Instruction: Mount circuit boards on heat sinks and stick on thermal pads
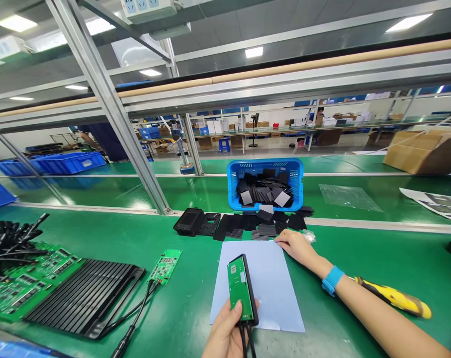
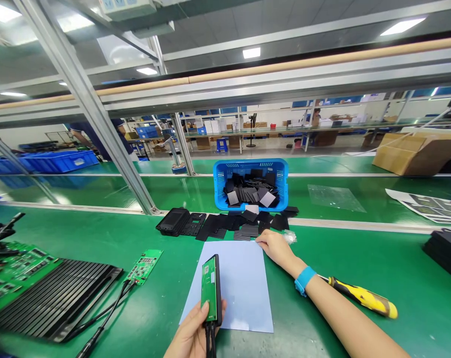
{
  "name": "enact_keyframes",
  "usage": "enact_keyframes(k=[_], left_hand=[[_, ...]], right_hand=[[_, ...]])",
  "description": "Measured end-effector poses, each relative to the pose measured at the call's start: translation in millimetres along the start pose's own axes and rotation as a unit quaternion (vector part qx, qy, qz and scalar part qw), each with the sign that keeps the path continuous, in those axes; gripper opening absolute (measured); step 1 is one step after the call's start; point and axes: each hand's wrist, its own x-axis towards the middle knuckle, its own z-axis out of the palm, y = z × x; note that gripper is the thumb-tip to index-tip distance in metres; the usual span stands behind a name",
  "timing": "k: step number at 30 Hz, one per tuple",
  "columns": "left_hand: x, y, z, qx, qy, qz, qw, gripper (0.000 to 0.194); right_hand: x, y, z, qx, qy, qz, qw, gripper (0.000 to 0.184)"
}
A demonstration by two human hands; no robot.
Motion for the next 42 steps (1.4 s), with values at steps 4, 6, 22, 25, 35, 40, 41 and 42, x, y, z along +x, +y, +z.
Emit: enact_keyframes(k=[4, 6, 22, 25, 35, 40, 41, 42], left_hand=[[-0.5, -2.7, -2.7, -0.006, -0.046, 0.002, 0.999, 0.019], [-1.2, -3.6, -2.9, -0.002, -0.053, 0.000, 0.999, 0.031], [-4.6, -3.9, -2.5, 0.021, -0.092, -0.002, 0.996, 0.056], [-4.7, -4.0, -1.9, 0.019, -0.093, -0.001, 0.996, 0.057], [-6.4, -3.4, 1.0, 0.025, -0.090, 0.003, 0.996, 0.062], [-4.5, -4.3, -2.2, 0.038, -0.087, 0.002, 0.995, 0.051], [-4.0, -4.5, -3.0, 0.038, -0.088, 0.001, 0.995, 0.048], [-3.5, -4.8, -3.8, 0.037, -0.088, 0.000, 0.995, 0.045]], right_hand=[[-0.9, -0.2, 0.4, 0.004, 0.009, 0.001, 1.000, 0.021], [-0.2, -0.4, 0.9, -0.001, 0.014, 0.005, 1.000, 0.022], [-1.3, 0.4, 2.6, -0.003, 0.001, -0.008, 1.000, 0.022], [0.5, 0.8, 3.4, -0.009, 0.002, -0.001, 1.000, 0.023], [14.0, 8.0, 2.4, -0.022, -0.038, 0.011, 0.999, 0.012], [15.3, 9.1, -0.4, -0.018, -0.050, 0.006, 0.999, 0.017], [15.8, 8.7, -1.2, -0.017, -0.052, 0.002, 0.999, 0.017], [16.3, 8.2, -2.0, -0.016, -0.054, -0.002, 0.998, 0.017]])
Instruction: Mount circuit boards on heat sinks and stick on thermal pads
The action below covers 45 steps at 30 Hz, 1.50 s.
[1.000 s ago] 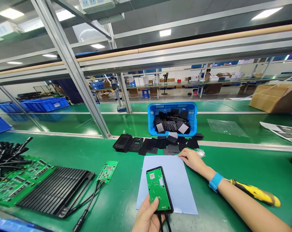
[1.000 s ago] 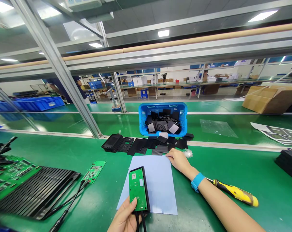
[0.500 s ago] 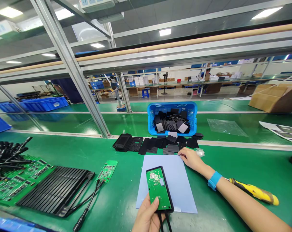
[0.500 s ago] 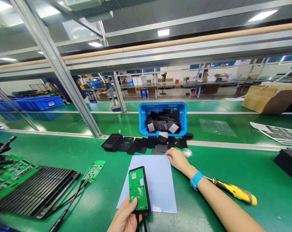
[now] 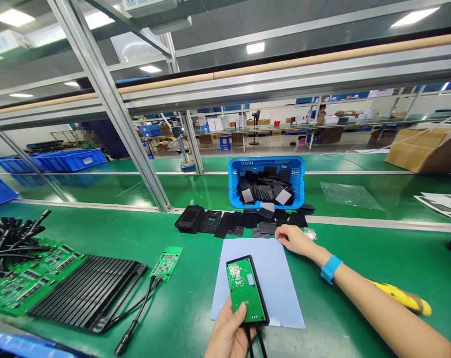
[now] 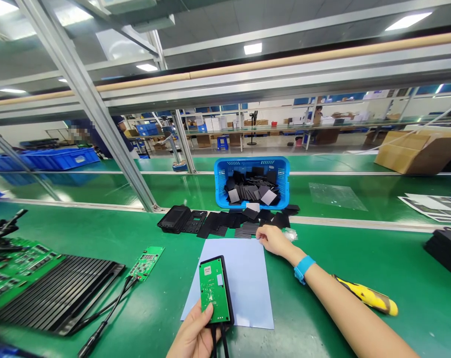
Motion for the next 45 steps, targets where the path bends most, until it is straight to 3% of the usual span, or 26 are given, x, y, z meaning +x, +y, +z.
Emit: enact_keyframes(k=[6, 10, 15, 20, 25, 33, 39, 45], left_hand=[[2.3, -3.1, -3.2, -0.015, -0.002, 0.005, 1.000, 0.048], [2.5, -3.6, -2.7, -0.024, -0.001, 0.008, 1.000, 0.046], [1.2, -1.2, -0.3, -0.023, -0.002, 0.005, 1.000, 0.044], [0.4, 0.0, 1.8, 0.001, 0.000, 0.003, 1.000, 0.053], [0.4, 0.1, 2.2, 0.019, 0.014, 0.008, 1.000, 0.036], [-0.7, -0.6, 7.6, 0.026, 0.034, 0.021, 0.999, 0.038], [-8.4, 7.1, 15.7, 0.054, 0.038, 0.041, 0.997, 0.041], [-14.7, 26.8, 20.8, 0.106, 0.047, 0.057, 0.992, 0.043]], right_hand=[[-2.6, -3.1, -5.1, 0.014, 0.009, -0.016, 1.000, 0.004], [-8.9, -4.2, -5.3, 0.028, 0.020, -0.025, 0.999, 0.017], [-8.6, -1.2, -1.4, 0.039, 0.032, -0.008, 0.999, 0.008], [-2.4, 2.7, -1.4, 0.052, 0.012, 0.000, 0.999, 0.020], [-1.2, 8.8, -5.3, 0.080, 0.008, 0.014, 0.997, 0.019], [-5.3, 21.4, -5.7, 0.148, 0.051, 0.070, 0.985, 0.021], [-13.1, 4.6, -9.2, 0.124, 0.054, 0.030, 0.990, 0.010], [-18.9, -18.9, -8.4, 0.104, 0.040, 0.007, 0.994, 0.011]])
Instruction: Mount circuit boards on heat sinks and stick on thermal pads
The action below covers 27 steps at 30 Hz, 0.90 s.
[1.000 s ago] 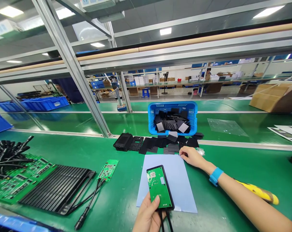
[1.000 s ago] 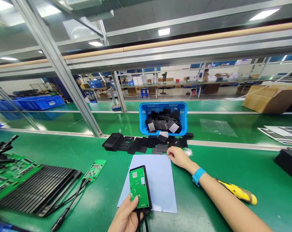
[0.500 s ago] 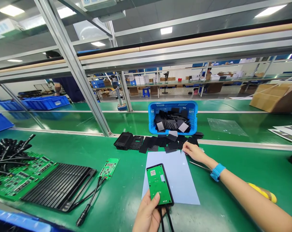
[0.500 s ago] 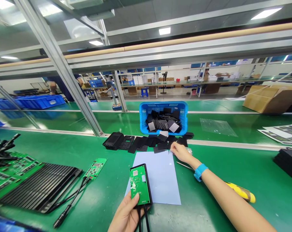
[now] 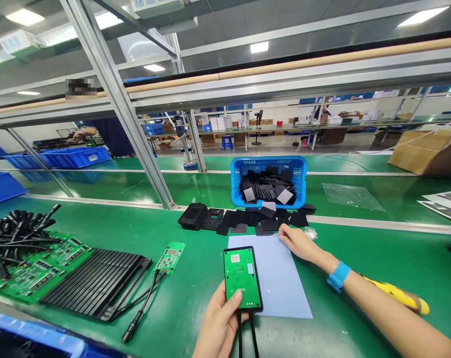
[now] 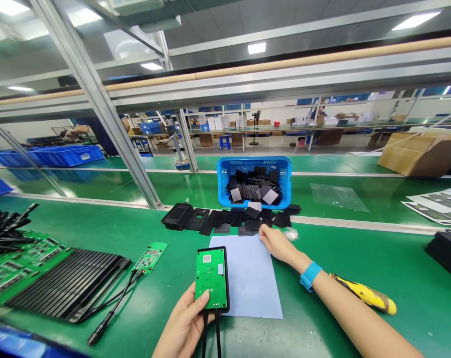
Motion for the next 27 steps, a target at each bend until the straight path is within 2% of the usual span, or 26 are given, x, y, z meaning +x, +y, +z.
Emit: enact_keyframes(k=[5, 11, 16, 20, 23, 27], left_hand=[[-0.5, 2.3, -13.9, 0.032, 0.030, 0.002, 0.999, 0.052], [-0.8, 7.0, -23.8, 0.033, 0.045, 0.005, 0.998, 0.052], [-0.8, 11.4, -25.4, 0.038, 0.041, 0.005, 0.998, 0.050], [-0.3, 17.8, -26.4, 0.046, 0.046, 0.004, 0.998, 0.051], [1.2, 21.8, -24.7, 0.046, 0.074, 0.033, 0.996, 0.053], [2.2, 19.1, -15.4, 0.034, 0.112, 0.095, 0.988, 0.055]], right_hand=[[-5.1, -17.8, 12.1, 0.012, -0.003, -0.017, 1.000, 0.012], [-1.9, -23.3, 15.6, 0.031, 0.049, -0.027, 0.998, 0.010], [1.6, 1.1, 11.3, 0.097, 0.106, 0.051, 0.988, 0.015], [-3.9, 9.3, -0.5, 0.185, 0.150, 0.109, 0.965, 0.031], [-15.6, -4.5, -12.3, 0.239, 0.155, 0.120, 0.951, 0.041], [-38.7, -39.2, -22.7, 0.281, 0.127, 0.114, 0.944, 0.048]])
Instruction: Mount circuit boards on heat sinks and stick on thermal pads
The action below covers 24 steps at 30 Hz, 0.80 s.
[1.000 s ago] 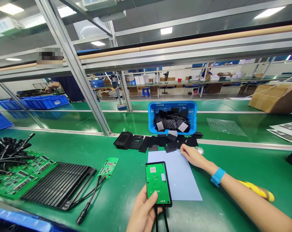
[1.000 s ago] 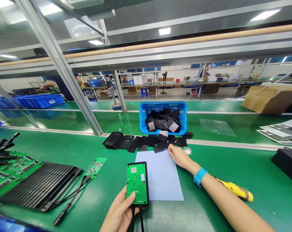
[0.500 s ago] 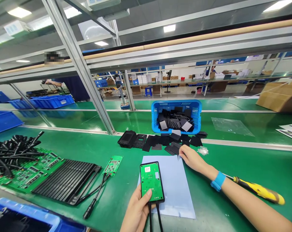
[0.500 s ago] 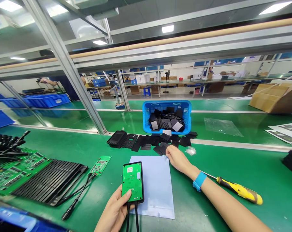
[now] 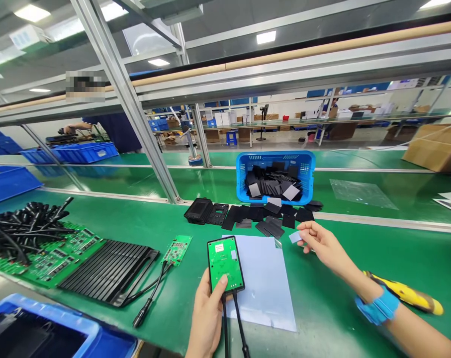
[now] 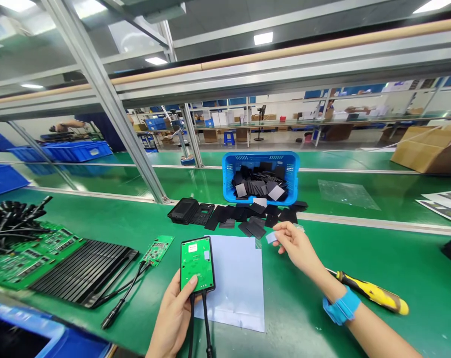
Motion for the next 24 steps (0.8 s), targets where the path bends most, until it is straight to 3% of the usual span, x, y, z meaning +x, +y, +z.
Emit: enact_keyframes(k=[6, 11, 16, 24], left_hand=[[-11.1, -19.7, 25.6, -0.011, -0.096, -0.059, 0.994, 0.050], [-19.3, -43.9, 33.8, -0.006, -0.166, -0.066, 0.984, 0.055], [-24.3, -53.5, 31.7, 0.015, -0.155, -0.064, 0.986, 0.053], [-25.9, -54.6, 32.2, -0.019, -0.131, -0.057, 0.990, 0.051]], right_hand=[[-45.4, -37.9, 11.2, -0.002, -0.113, -0.022, 0.993, 0.037], [-69.7, -43.7, 27.2, 0.008, -0.189, -0.045, 0.981, 0.026], [-78.8, -33.8, 46.1, 0.041, -0.153, -0.026, 0.987, 0.022], [-80.9, -27.3, 52.9, -0.023, -0.121, -0.103, 0.987, 0.007]])
